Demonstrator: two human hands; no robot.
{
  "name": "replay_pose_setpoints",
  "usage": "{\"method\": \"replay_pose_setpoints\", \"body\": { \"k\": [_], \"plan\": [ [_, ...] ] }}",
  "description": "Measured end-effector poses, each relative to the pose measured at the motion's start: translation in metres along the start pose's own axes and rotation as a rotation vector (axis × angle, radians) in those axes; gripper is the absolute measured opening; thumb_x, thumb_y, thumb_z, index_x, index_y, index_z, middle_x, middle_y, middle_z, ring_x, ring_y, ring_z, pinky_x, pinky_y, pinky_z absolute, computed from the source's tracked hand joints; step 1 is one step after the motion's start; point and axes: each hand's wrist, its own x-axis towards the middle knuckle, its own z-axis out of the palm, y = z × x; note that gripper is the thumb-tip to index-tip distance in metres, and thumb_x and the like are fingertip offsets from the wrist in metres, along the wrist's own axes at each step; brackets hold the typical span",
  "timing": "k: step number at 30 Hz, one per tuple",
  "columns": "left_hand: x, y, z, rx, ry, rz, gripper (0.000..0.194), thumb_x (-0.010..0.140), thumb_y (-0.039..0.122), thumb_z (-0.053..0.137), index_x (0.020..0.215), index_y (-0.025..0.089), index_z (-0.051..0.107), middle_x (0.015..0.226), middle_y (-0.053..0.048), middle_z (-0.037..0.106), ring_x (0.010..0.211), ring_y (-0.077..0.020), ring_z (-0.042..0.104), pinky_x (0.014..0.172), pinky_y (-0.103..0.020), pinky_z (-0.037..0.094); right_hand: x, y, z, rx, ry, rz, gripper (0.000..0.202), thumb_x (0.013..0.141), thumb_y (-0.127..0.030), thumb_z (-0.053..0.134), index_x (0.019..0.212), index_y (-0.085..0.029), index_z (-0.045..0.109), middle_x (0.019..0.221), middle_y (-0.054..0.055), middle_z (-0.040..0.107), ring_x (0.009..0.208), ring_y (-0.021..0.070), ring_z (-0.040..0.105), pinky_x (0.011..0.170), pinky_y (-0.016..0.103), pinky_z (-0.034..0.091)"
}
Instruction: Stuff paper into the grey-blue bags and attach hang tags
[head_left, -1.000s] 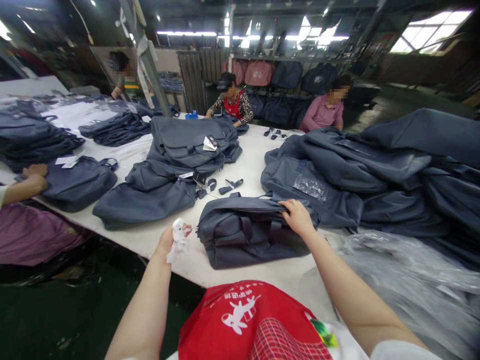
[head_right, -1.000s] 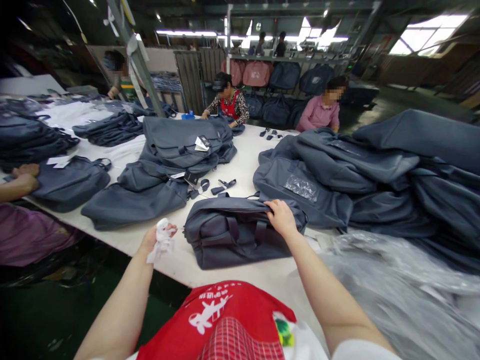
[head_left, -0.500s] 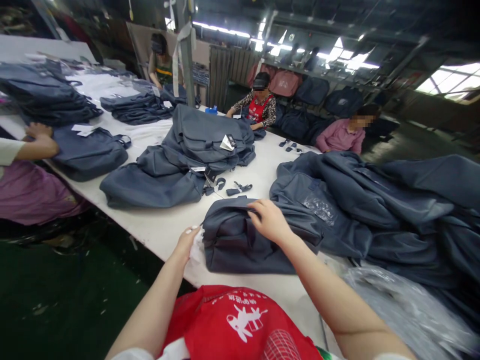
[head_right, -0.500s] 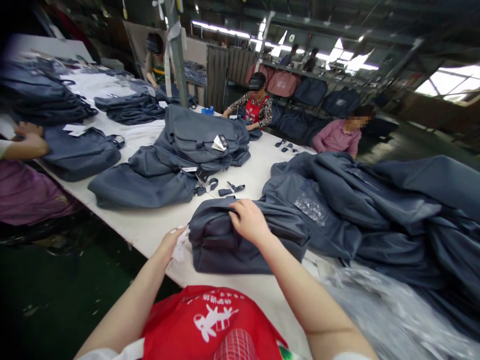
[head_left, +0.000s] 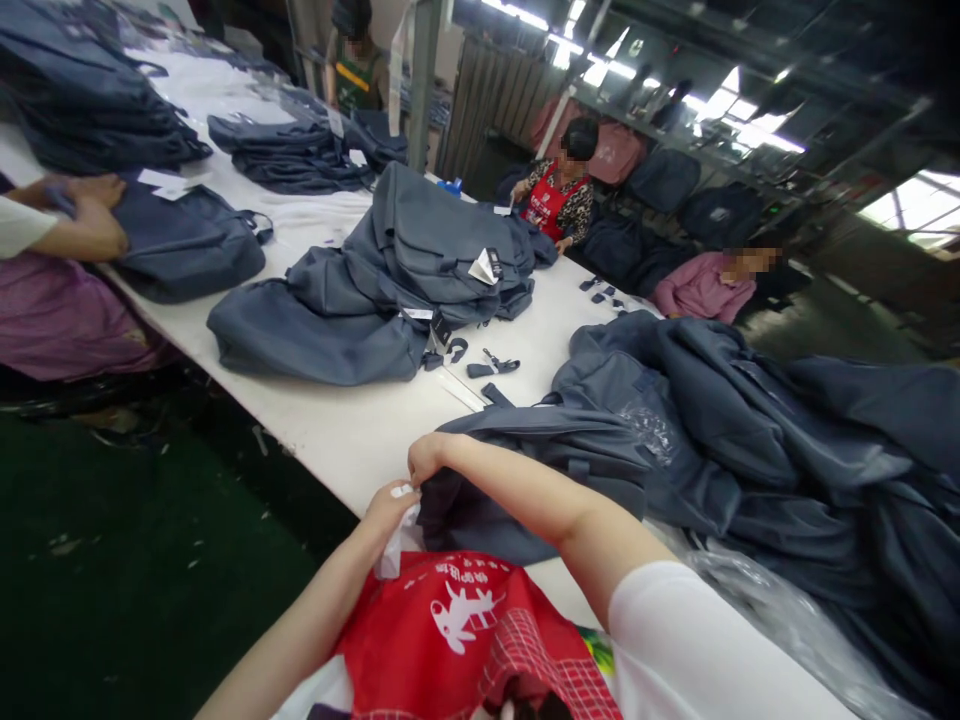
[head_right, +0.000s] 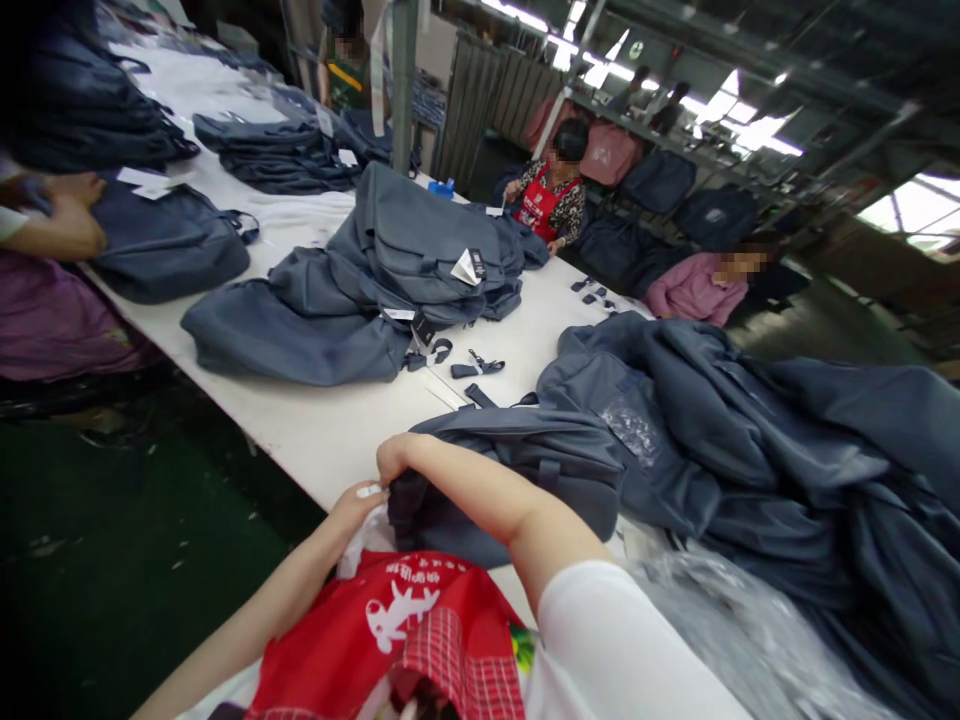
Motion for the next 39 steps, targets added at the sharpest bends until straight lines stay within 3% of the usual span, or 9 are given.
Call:
{"method": "replay_pose_setpoints", "body": {
  "k": [4, 8, 17, 22, 26, 31, 35, 37, 39],
  "plan": [
    [-0.02, -0.017, 0.0, 0.005, -0.072, -0.064, 0.026, 0.049, 0.038, 0.072, 0.059, 0.015, 0.061, 0.051, -0.001, 0.059, 0.051, -0.0156, 0.051, 0.053, -0.028, 0.04, 0.004, -0.014, 0.028, 0.008, -0.13, -0.054, 0.038, 0.07, -0.036, 0.069, 0.097, -0.01, 0.075, 0.092, 0.01, 0.074, 0.082, 0.0198, 0.066, 0.068, 0.023, 0.046],
    [-0.033, -0.015, 0.004, 0.114, -0.105, -0.028, 0.022, 0.051, 0.035, 0.073, 0.052, 0.016, 0.06, 0.047, 0.001, 0.056, 0.049, -0.0139, 0.046, 0.051, -0.027, 0.034, 0.001, -0.017, 0.049, 0.022, -0.155, -0.034, 0.043, 0.07, -0.037, 0.067, 0.095, -0.004, 0.074, 0.09, 0.016, 0.073, 0.08, 0.0224, 0.066, 0.064, 0.026, 0.046],
    [-0.049, -0.003, 0.017, 0.357, -0.112, 0.118, 0.021, 0.064, 0.033, 0.069, 0.051, 0.018, 0.063, 0.05, -0.001, 0.059, 0.051, -0.016, 0.047, 0.052, -0.028, 0.026, -0.024, 0.001, 0.063, 0.182, -0.132, -0.057, 0.037, 0.08, -0.034, 0.055, 0.095, -0.005, 0.072, 0.083, 0.01, 0.072, 0.07, 0.0171, 0.063, 0.058, 0.024, 0.043],
    [-0.047, -0.007, 0.02, 0.395, -0.09, 0.152, 0.017, 0.066, 0.031, 0.068, 0.055, 0.019, 0.064, 0.051, -0.001, 0.059, 0.051, -0.0167, 0.048, 0.053, -0.028, 0.026, -0.042, 0.002, 0.069, 0.231, -0.024, -0.074, 0.032, 0.086, -0.032, 0.049, 0.101, -0.012, 0.069, 0.085, 0.006, 0.073, 0.075, 0.0142, 0.064, 0.063, 0.021, 0.043],
    [-0.045, -0.008, 0.023, 0.379, -0.078, 0.169, 0.01, 0.064, 0.027, 0.071, 0.059, 0.02, 0.066, 0.056, -0.002, 0.063, 0.055, -0.0185, 0.052, 0.056, -0.027, 0.03, -0.06, -0.007, 0.074, 0.209, 0.125, 0.017, 0.041, 0.08, -0.025, 0.055, 0.119, -0.014, 0.06, 0.107, 0.013, 0.069, 0.094, 0.0208, 0.065, 0.071, 0.025, 0.046],
    [-0.042, -0.01, 0.004, 0.353, 0.101, 0.185, 0.012, 0.064, 0.025, 0.073, 0.058, 0.022, 0.064, 0.06, -0.004, 0.059, 0.07, -0.024, 0.056, 0.062, -0.028, 0.034, -0.092, -0.002, 0.076, 0.131, 0.417, 0.198, 0.035, 0.082, -0.022, 0.05, 0.114, -0.015, 0.059, 0.104, 0.014, 0.07, 0.093, 0.0255, 0.067, 0.071, 0.03, 0.05],
    [-0.02, 0.007, -0.018, 0.316, 0.136, 0.197, 0.017, 0.063, 0.033, 0.075, 0.077, 0.023, 0.07, 0.084, -0.008, 0.068, 0.093, -0.0288, 0.058, 0.076, -0.03, 0.041, -0.092, -0.01, 0.084, 0.101, 0.444, 0.083, 0.029, 0.087, -0.022, 0.045, 0.11, -0.013, 0.059, 0.097, 0.014, 0.071, 0.088, 0.0272, 0.068, 0.07, 0.034, 0.051],
    [-0.001, 0.028, -0.016, 0.3, 0.035, 0.207, 0.032, 0.057, 0.034, 0.079, 0.085, 0.022, 0.071, 0.096, -0.008, 0.07, 0.099, -0.0288, 0.059, 0.082, -0.03, 0.043, -0.081, -0.03, 0.091, 0.132, 0.441, -0.003, 0.027, 0.087, -0.019, 0.046, 0.108, -0.008, 0.059, 0.094, 0.018, 0.07, 0.089, 0.0308, 0.066, 0.073, 0.04, 0.051],
    [0.019, 0.051, -0.001, 0.303, -0.122, 0.212, 0.044, 0.047, 0.033, 0.084, 0.088, 0.02, 0.072, 0.097, -0.008, 0.072, 0.096, -0.0291, 0.062, 0.083, -0.031, 0.046, -0.072, -0.053, 0.097, 0.238, 0.426, -0.123, 0.022, 0.088, -0.017, 0.048, 0.103, -0.006, 0.06, 0.095, 0.019, 0.069, 0.092, 0.0329, 0.065, 0.077, 0.045, 0.05]
  ]
}}
